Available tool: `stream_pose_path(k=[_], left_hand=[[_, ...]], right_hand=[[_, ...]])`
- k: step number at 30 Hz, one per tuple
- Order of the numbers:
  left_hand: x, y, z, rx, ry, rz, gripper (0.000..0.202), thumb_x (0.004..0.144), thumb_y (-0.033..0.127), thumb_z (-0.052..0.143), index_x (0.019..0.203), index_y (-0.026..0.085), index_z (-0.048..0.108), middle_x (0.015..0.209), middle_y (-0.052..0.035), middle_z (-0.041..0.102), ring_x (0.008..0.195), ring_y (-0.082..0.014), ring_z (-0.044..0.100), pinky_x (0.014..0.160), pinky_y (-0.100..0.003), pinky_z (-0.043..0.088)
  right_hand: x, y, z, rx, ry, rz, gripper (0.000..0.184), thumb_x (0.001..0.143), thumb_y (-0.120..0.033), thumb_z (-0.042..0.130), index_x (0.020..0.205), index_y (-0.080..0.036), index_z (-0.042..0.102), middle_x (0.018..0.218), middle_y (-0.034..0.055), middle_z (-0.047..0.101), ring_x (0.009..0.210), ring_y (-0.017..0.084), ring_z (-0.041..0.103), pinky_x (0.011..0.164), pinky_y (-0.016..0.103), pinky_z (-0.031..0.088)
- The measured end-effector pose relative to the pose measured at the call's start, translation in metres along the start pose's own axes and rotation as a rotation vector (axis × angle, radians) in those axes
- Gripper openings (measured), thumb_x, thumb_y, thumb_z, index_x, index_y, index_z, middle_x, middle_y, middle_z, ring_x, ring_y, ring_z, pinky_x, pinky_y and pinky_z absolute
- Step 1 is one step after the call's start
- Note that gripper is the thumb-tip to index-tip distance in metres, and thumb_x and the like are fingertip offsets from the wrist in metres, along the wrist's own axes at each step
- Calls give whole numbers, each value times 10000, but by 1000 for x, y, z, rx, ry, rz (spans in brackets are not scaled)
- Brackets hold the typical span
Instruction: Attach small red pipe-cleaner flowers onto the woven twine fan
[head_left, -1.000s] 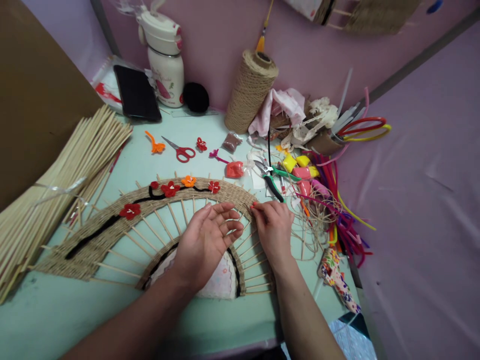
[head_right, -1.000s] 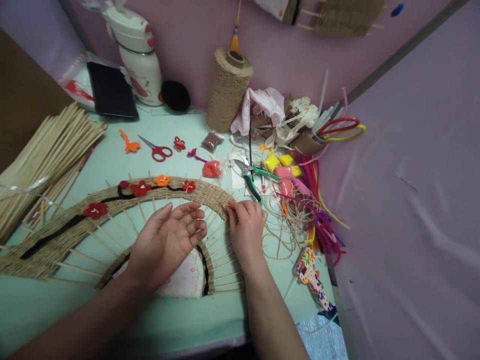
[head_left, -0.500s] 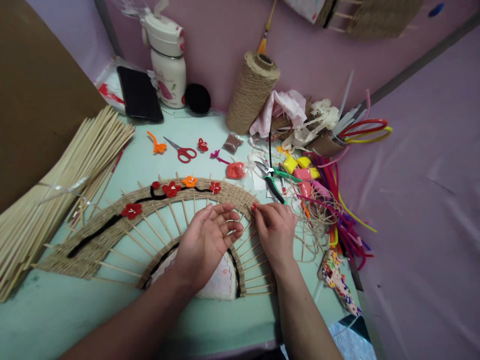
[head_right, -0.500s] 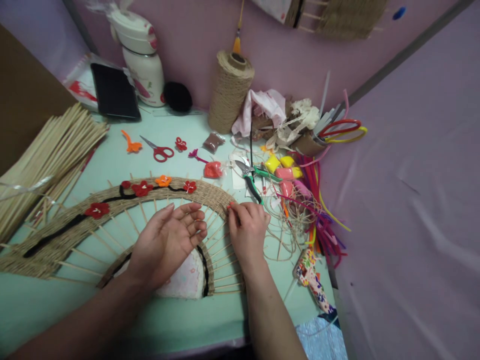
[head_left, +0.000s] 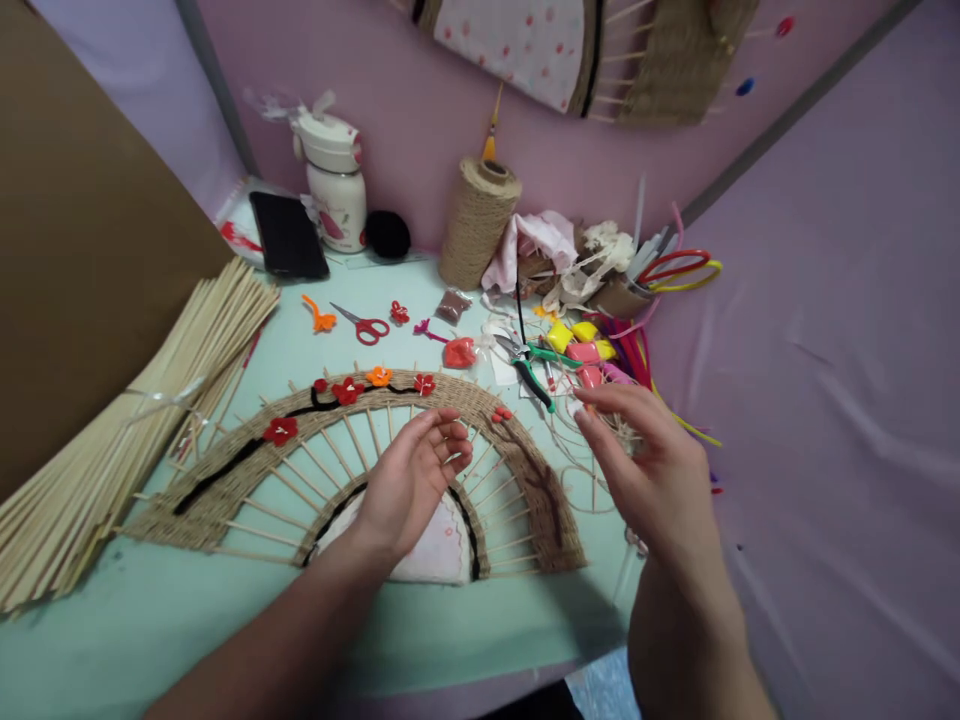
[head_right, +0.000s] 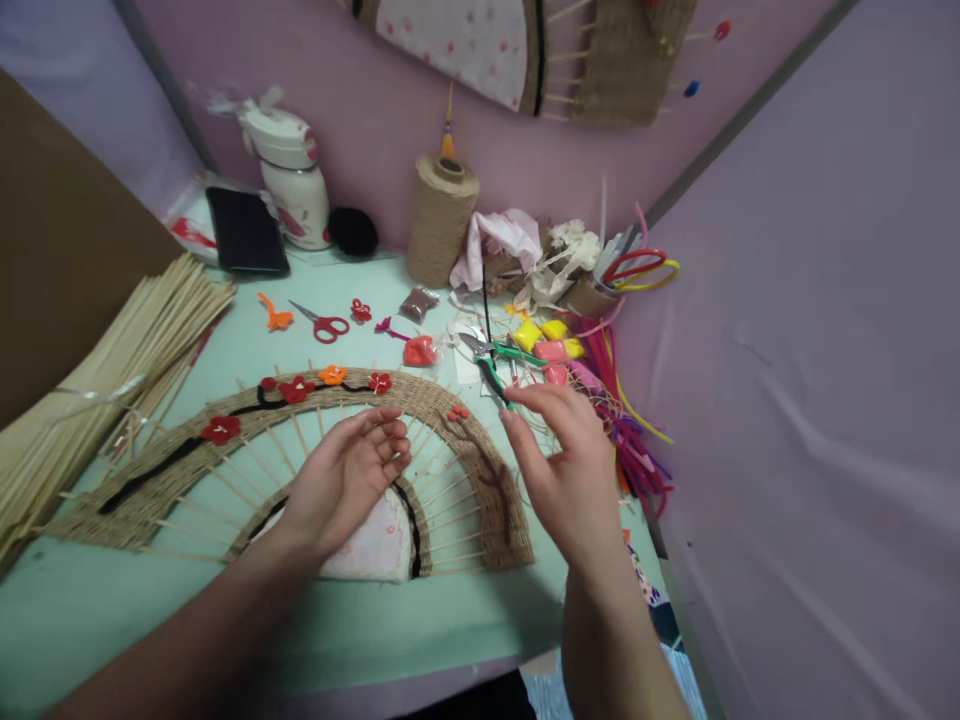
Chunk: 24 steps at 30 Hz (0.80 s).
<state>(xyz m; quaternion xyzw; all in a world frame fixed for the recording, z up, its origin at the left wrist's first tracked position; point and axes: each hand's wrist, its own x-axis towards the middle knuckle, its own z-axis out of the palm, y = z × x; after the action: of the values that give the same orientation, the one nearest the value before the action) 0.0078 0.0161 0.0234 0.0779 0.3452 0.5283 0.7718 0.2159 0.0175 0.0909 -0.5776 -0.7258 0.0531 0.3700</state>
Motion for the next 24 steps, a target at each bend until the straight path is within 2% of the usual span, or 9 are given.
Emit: stream_pose_path(k=[2, 4, 7, 10, 13, 15, 18, 21, 24], left_hand=[[-1, 0, 3, 109, 5, 68, 159, 807, 275, 632, 907, 150, 628, 812, -29, 635, 722, -114, 602, 717, -238, 499], [-4, 2, 9, 222, 17, 133, 166, 766, 263, 674, 883, 157, 625, 783, -11, 633, 699, -99, 593, 718, -235, 488], [-9, 12, 20, 447, 22, 197, 182, 737, 272, 680, 869, 161, 623, 776, -6, 644, 710, -111, 608, 720, -251, 484], [-1, 30, 28, 835, 4, 317, 219, 749, 272, 658, 940, 168, 636, 885, -36, 688, 841, -158, 648, 785, -279, 496], [26, 48, 31, 1348, 76, 501, 257, 790, 233, 596, 1035, 174, 647, 1097, -69, 697, 956, -180, 657, 874, -292, 494], [51, 56, 33, 1712, 167, 565, 301, 829, 243, 561, 1111, 167, 634, 1170, -91, 679, 1010, -192, 657, 900, -289, 490], [84, 60, 36, 1850, 198, 585, 379, 799, 173, 602, 1174, 119, 609, 1235, -159, 646, 1142, -251, 609, 968, -325, 455], [108, 55, 38, 1961, 155, 587, 377, 763, 159, 652, 1135, 100, 624, 1183, -187, 662, 1132, -291, 614, 945, -349, 464], [121, 49, 37, 2043, 116, 611, 371, 731, 178, 696, 1087, 94, 633, 1145, -198, 671, 1106, -310, 622, 927, -360, 469]], right_hand=[[22, 12, 10, -27, -78, -34, 149, 877, -286, 625, 987, -231, 708, 995, 59, 689, 954, 211, 622, 876, 379, 460], [46, 27, 32, -40, -174, -33, 136, 857, -248, 632, 947, -221, 730, 963, 63, 693, 945, 218, 615, 885, 385, 448], [77, 47, 72, 32, -296, 131, 111, 794, -160, 656, 821, -196, 757, 916, 72, 705, 943, 223, 609, 930, 383, 416], [92, 57, 105, 126, -347, 190, 118, 766, -133, 656, 760, -185, 761, 808, 51, 728, 839, 199, 637, 852, 323, 448], [94, 61, 122, 236, -375, 254, 145, 793, -166, 623, 828, -167, 764, 808, 37, 746, 757, 174, 645, 749, 277, 473], [92, 63, 127, 298, -379, 314, 168, 812, -190, 608, 883, -150, 756, 856, 44, 749, 755, 168, 646, 719, 267, 481], [92, 67, 134, 374, -392, 410, 165, 829, -191, 610, 925, -138, 734, 915, 49, 737, 797, 166, 649, 731, 266, 495], [94, 69, 141, 436, -420, 520, 191, 874, -234, 614, 1022, -138, 685, 1009, 60, 702, 881, 177, 647, 787, 308, 523], [98, 67, 148, 499, -475, 632, 317, 923, -336, 592, 1183, -155, 593, 1172, 83, 625, 996, 202, 628, 849, 399, 542]])
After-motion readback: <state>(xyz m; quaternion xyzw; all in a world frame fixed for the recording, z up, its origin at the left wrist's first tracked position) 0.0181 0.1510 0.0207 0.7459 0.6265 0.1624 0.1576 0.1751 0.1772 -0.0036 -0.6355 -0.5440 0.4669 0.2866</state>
